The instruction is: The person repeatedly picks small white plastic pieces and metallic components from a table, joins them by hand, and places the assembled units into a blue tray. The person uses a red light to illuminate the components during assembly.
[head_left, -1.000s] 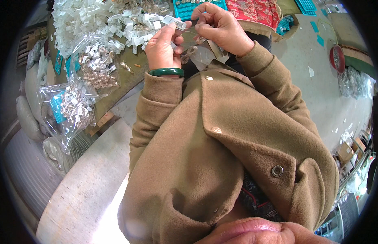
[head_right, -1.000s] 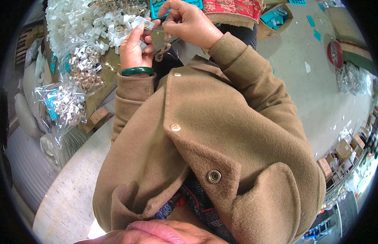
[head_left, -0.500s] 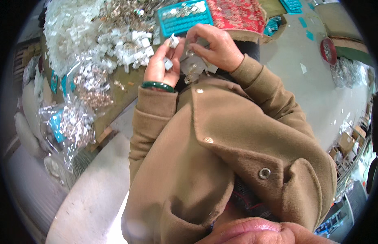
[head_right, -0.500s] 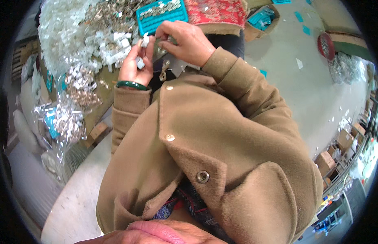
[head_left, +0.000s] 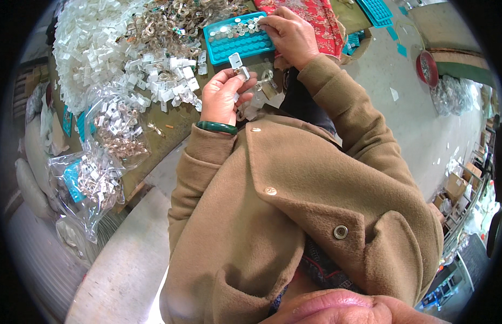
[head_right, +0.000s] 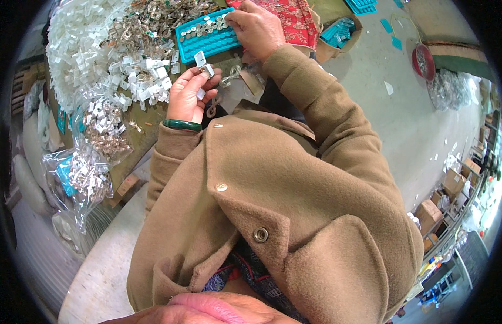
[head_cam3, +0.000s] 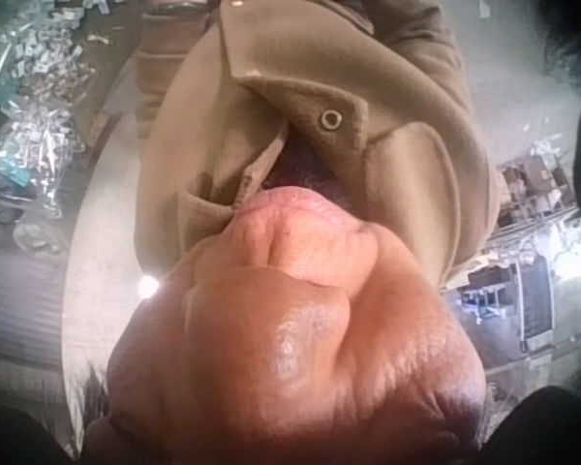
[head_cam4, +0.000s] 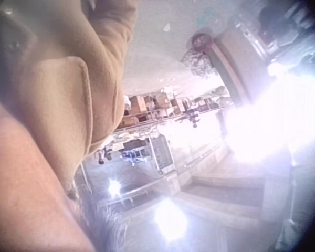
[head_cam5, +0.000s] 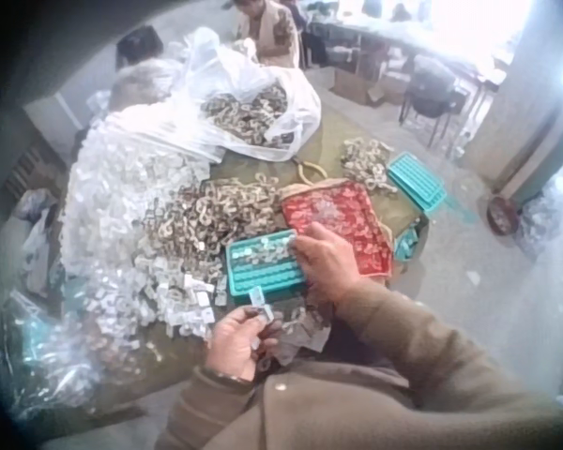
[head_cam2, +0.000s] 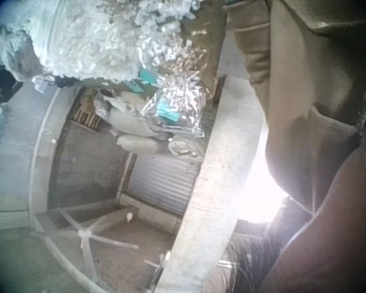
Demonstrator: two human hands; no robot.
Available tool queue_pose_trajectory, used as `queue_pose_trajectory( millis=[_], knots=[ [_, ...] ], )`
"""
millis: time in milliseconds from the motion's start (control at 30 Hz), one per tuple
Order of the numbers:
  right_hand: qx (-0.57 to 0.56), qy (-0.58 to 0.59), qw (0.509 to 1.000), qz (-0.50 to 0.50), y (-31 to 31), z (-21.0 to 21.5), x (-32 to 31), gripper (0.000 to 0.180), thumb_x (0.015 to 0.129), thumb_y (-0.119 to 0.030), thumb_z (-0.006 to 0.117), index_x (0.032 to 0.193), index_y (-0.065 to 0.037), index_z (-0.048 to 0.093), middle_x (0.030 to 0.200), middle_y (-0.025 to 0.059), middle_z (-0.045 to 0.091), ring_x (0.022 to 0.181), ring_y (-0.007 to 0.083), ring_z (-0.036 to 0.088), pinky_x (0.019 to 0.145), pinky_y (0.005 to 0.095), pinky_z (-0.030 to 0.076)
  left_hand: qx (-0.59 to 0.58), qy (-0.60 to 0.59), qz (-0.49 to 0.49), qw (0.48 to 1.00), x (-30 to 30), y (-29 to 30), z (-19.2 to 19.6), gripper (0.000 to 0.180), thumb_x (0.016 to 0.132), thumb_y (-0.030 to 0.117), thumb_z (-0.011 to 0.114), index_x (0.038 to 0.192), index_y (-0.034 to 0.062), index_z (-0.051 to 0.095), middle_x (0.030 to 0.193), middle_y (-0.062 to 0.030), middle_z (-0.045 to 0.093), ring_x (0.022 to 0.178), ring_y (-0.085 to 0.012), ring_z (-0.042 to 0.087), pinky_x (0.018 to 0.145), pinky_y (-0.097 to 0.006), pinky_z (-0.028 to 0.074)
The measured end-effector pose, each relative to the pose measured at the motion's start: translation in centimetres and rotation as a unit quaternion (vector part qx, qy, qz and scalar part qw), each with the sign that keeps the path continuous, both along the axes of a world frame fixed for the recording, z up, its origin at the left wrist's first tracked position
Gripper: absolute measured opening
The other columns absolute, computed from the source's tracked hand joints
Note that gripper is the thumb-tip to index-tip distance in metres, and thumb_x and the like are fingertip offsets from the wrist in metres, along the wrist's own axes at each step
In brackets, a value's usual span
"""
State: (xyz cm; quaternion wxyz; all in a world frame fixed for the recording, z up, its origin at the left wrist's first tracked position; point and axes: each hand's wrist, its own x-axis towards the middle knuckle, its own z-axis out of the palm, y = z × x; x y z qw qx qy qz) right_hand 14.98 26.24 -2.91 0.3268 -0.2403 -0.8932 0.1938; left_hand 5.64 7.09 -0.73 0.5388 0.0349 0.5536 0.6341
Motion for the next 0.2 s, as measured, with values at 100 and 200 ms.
queue_pose_trajectory(
  millis=[100, 200],
  knots=[
    [0.059, -0.027, 0.998, -0.01, -0.14, -0.48, 0.09, 0.017, 0.085, -0.019, 0.066, 0.101, -0.014, 0.07, 0.091, 0.0055, 0.063, 0.086, 0.0274, 0.065, 0.074, 0.0359, 0.053, 0.0, -0.001, -0.012, 1.0, -0.05, 0.11, -0.3, 0.022, 0.093, 0.008, 0.057, 0.115, 0.0024, 0.059, 0.107, -0.0123, 0.069, 0.091, -0.015, 0.069, 0.067, -0.023, 0.057],
    [0.075, -0.072, 0.995, 0.002, -0.04, -0.53, 0.3, 0.022, 0.086, -0.017, 0.064, 0.108, -0.014, 0.068, 0.095, 0.0074, 0.063, 0.092, 0.0287, 0.064, 0.082, 0.0386, 0.051, 0.003, 0.005, -0.018, 1.0, -0.16, 0.21, -0.45, 0.024, 0.093, 0.007, 0.057, 0.116, 0.0018, 0.059, 0.107, -0.0125, 0.069, 0.09, -0.015, 0.069, 0.067, -0.023, 0.057]
  ],
)
